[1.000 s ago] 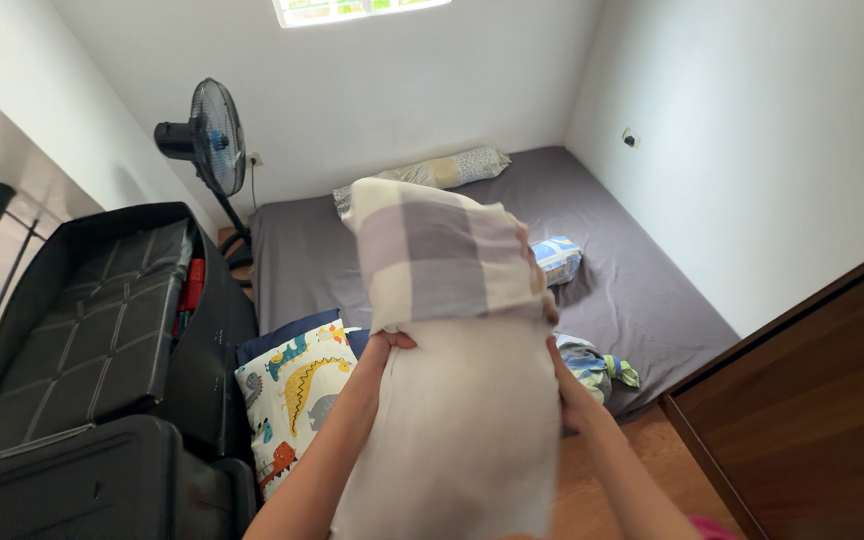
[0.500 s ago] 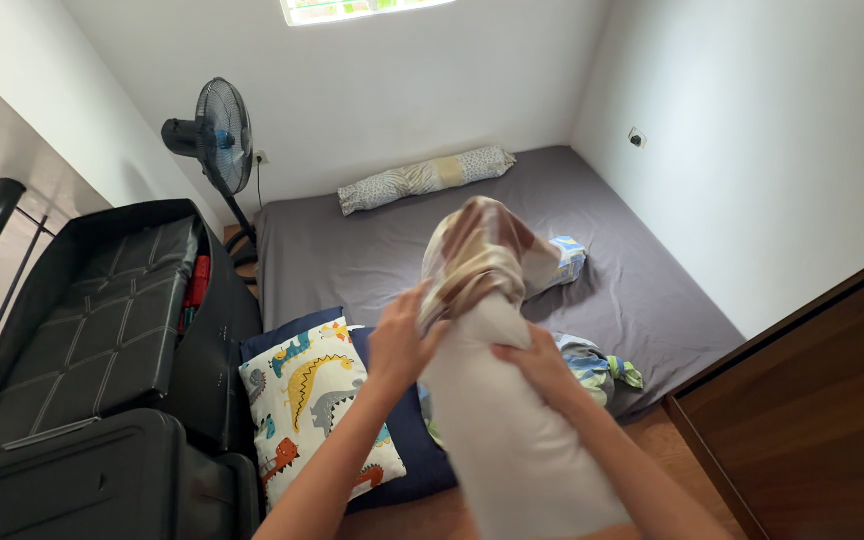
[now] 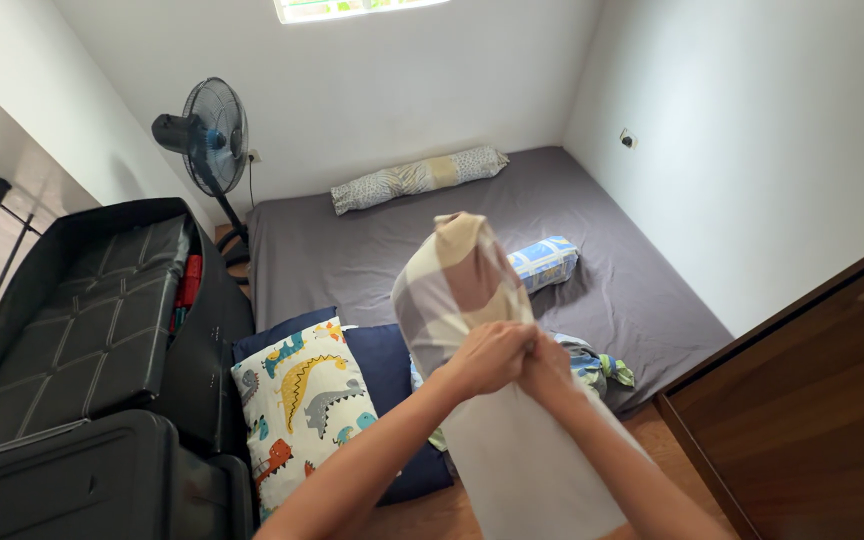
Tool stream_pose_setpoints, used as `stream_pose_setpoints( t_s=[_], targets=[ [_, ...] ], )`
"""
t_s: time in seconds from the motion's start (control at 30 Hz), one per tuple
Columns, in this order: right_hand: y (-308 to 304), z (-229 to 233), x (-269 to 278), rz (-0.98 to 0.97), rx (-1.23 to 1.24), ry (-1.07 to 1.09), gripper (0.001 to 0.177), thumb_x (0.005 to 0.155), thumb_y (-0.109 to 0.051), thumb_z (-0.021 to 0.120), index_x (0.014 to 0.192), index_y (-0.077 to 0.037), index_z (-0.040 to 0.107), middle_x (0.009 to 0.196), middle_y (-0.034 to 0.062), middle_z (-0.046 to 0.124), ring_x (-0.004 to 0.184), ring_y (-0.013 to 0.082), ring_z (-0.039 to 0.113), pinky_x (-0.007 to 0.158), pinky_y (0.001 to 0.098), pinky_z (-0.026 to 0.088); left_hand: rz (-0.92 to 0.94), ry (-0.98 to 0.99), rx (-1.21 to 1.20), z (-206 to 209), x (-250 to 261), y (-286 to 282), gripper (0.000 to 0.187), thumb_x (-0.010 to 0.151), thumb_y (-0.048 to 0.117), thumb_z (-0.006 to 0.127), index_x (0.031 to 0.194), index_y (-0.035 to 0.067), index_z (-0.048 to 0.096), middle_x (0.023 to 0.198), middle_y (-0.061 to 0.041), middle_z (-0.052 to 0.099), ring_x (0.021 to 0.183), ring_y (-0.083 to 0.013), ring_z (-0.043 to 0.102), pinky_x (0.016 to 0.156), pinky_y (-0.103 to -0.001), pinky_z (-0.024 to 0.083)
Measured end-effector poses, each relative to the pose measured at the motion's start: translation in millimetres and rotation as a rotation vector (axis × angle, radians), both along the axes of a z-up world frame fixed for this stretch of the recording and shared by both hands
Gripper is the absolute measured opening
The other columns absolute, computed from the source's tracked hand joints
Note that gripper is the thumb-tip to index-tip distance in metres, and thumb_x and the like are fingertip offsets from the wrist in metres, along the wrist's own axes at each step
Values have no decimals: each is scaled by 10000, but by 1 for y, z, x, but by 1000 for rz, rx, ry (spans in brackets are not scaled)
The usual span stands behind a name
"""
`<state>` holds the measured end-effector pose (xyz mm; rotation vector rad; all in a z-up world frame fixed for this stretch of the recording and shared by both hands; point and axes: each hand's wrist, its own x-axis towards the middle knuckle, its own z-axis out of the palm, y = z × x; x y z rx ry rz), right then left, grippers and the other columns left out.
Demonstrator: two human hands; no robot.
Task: The person takes a pillowcase from a pile and puts it onto a pillow, smoothing the fabric and folding the opening over.
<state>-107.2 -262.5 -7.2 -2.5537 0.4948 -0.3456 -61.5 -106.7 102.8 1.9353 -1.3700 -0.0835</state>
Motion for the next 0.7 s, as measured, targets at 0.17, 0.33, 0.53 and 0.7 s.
stream_pose_setpoints(
  t_s=[0.17, 0.33, 0.53, 0.7],
  targets=[
    [-14, -6, 19, -104, 90, 50, 305, 857, -248, 714, 1056, -18, 690, 970, 244, 715, 926, 406, 678, 784, 498, 556, 254, 227, -223, -3, 11, 22, 285, 830, 14, 558, 1092, 83, 644, 943, -150, 740, 875, -329, 705, 797, -430, 534],
    [-80, -16, 67, -11, 919, -278, 321, 921, -121, 686, 1201, 36, 695, 999, 205, 673, 822, 303, 650, 749, 496, 574, 488, 449, -113, -60, 21, 34, 385, 807, 67, 699, 1184, 85, 622, 790, -151, 702, 755, -261, 693, 731, -370, 525],
    [-72, 27, 21, 71, 574, 675, 768, 873, -557, 643, 1525, -238, 394, 1330, 72, 649, 1132, 225, 624, 936, 527, 493, 462, 966, -297, -115, 28, 37, 399, 840, 69, 708, 1235, 75, 652, 819, 10, 623, 767, -86, 591, 669, -240, 489],
    [-105, 12, -56, 365, 595, 665, 855, 839, -587, 647, 1587, -315, 335, 1506, 38, 565, 1354, 163, 552, 1108, 342, 419, 392, 1126, -393, -81, 29, 44, 428, 865, 25, 603, 1293, 28, 586, 848, 9, 596, 693, -68, 532, 606, -217, 431]
  ],
)
